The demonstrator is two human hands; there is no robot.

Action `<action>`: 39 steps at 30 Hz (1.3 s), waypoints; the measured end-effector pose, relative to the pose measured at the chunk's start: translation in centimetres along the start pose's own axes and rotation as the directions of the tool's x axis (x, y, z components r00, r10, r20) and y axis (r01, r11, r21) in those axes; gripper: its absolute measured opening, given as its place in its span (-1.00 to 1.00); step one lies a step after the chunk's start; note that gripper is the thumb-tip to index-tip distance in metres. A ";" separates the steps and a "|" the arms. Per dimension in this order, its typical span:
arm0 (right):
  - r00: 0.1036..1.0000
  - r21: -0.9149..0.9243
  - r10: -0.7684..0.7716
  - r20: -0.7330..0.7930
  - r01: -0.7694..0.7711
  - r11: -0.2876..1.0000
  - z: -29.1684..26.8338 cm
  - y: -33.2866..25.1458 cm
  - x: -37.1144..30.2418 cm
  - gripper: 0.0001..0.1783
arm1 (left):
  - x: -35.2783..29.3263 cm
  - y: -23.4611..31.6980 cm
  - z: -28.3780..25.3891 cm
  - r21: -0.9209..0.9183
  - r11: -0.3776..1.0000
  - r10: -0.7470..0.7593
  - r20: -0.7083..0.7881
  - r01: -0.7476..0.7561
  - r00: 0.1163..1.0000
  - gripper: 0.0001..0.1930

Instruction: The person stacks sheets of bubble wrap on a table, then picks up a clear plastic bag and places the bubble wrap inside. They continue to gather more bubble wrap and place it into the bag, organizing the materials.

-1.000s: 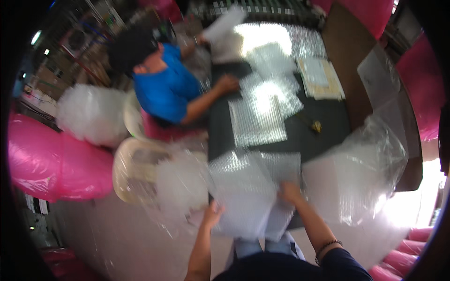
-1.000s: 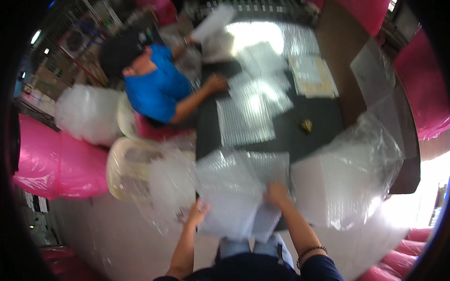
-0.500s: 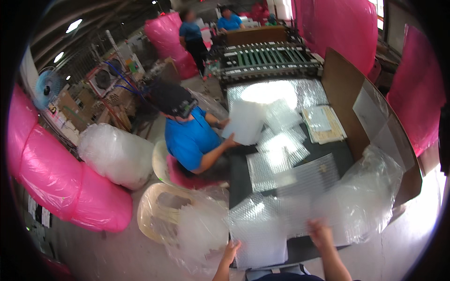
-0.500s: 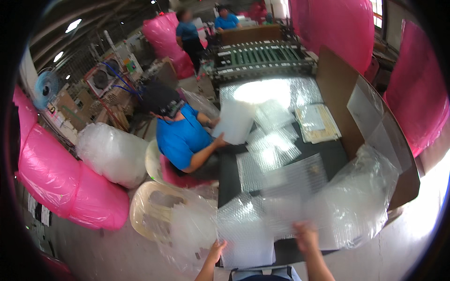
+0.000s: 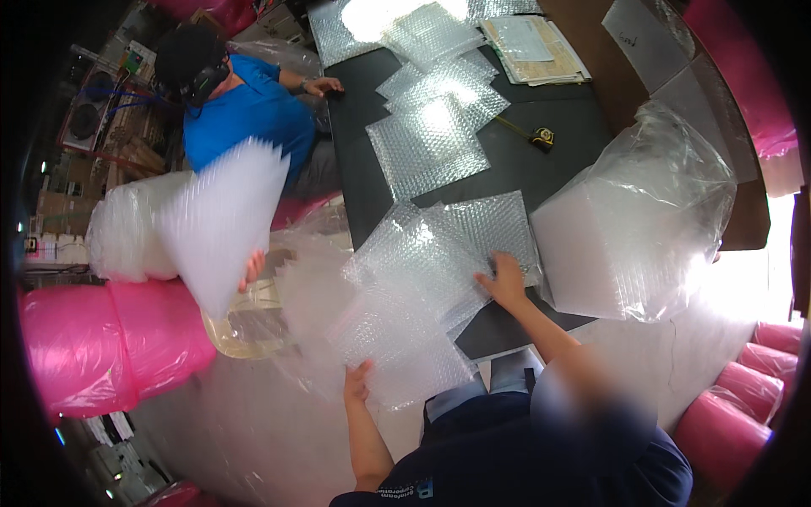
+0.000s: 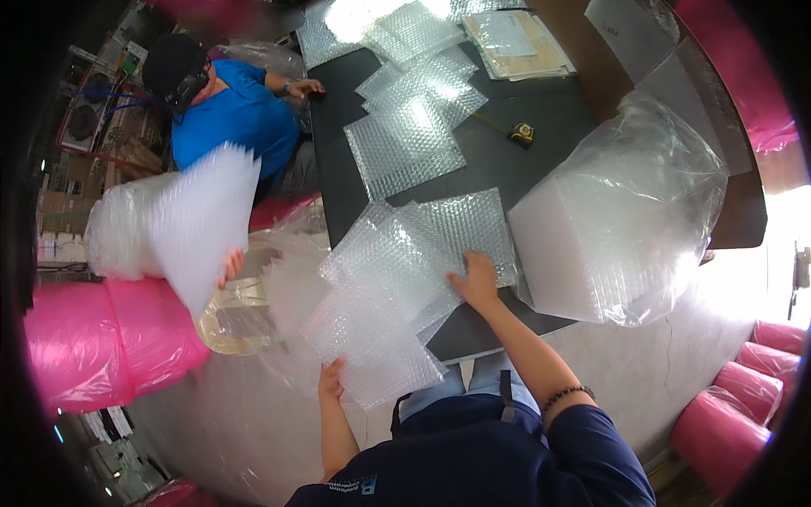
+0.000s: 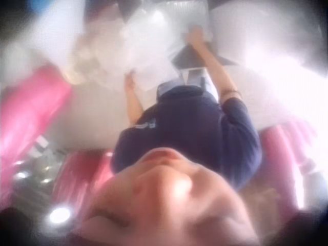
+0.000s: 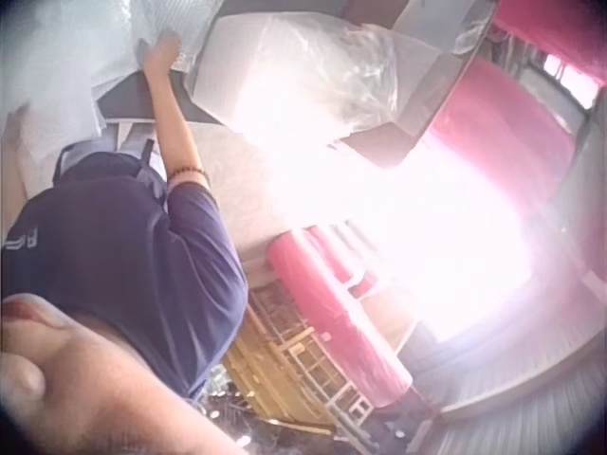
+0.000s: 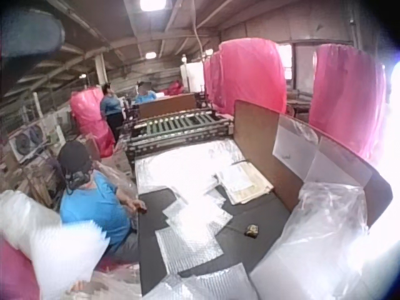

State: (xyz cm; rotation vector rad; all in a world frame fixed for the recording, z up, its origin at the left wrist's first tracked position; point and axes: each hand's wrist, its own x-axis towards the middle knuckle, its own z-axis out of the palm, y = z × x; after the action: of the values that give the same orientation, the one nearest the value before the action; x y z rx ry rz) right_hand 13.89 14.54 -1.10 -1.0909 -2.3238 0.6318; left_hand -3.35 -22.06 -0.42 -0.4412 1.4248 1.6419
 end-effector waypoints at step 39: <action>0.853 -0.464 0.370 0.368 -0.176 0.868 5.1 -8.5 11.4 -0.47 | 2.1 -8.3 9.5 0.597 0.551 0.732 -0.010 -0.583 0.682 -0.24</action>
State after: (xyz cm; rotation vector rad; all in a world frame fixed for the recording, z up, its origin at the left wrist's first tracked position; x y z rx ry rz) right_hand -0.36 17.71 2.68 -1.6530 -2.8099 0.5448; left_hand 4.71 -12.96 -4.41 0.3036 2.3915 1.6338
